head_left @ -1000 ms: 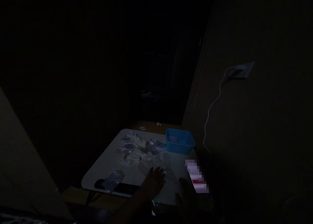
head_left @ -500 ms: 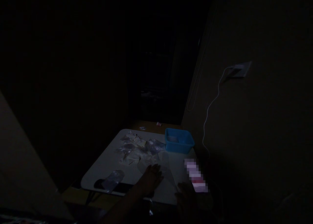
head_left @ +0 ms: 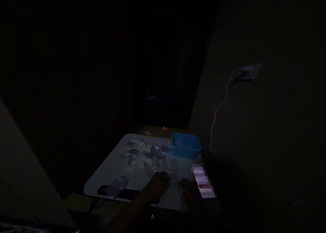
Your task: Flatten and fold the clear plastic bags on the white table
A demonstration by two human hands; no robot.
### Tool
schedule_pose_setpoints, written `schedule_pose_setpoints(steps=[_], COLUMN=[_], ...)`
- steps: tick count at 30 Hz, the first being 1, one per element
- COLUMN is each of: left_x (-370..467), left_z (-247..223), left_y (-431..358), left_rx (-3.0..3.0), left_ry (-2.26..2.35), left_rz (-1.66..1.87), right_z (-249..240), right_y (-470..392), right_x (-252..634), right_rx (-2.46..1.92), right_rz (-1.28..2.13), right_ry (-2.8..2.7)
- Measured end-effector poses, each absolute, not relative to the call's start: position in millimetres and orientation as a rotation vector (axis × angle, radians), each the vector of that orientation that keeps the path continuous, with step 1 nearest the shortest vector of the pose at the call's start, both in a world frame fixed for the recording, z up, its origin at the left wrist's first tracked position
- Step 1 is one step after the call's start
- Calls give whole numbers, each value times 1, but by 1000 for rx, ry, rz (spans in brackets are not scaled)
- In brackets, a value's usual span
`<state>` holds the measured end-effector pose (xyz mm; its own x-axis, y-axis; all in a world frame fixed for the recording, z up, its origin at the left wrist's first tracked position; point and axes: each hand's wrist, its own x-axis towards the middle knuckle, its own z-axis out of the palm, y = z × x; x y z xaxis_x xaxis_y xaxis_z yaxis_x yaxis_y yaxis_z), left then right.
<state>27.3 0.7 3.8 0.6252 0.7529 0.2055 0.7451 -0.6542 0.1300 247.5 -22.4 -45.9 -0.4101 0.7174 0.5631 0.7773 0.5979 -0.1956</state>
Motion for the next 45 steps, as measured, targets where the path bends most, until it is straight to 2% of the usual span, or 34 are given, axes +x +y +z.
schedule_pose_setpoints(steps=[6, 12, 22, 29, 37, 45], left_x=[27, 31, 31, 32, 34, 37], left_z=[-2, 0, -7, -3, -1, 2], left_y=[4, 2, 4, 6, 9, 8], left_rx=[2851, 2897, 2860, 2787, 2739, 2782], left_ry=[1302, 1270, 1217, 1241, 1267, 1260], left_rz=[405, 494, 332, 353, 324, 370], right_z=[-24, -32, -22, -49, -83, -84], right_y=[-18, -26, -6, -3, -47, -61], right_x=[231, 231, 221, 230, 248, 260], right_rx=[-1272, -1315, -1485, -1407, -1266, -1248], right_rz=[111, 138, 207, 245, 334, 287], right_ry=[-2423, -2373, -2364, -2414, -2364, -2351])
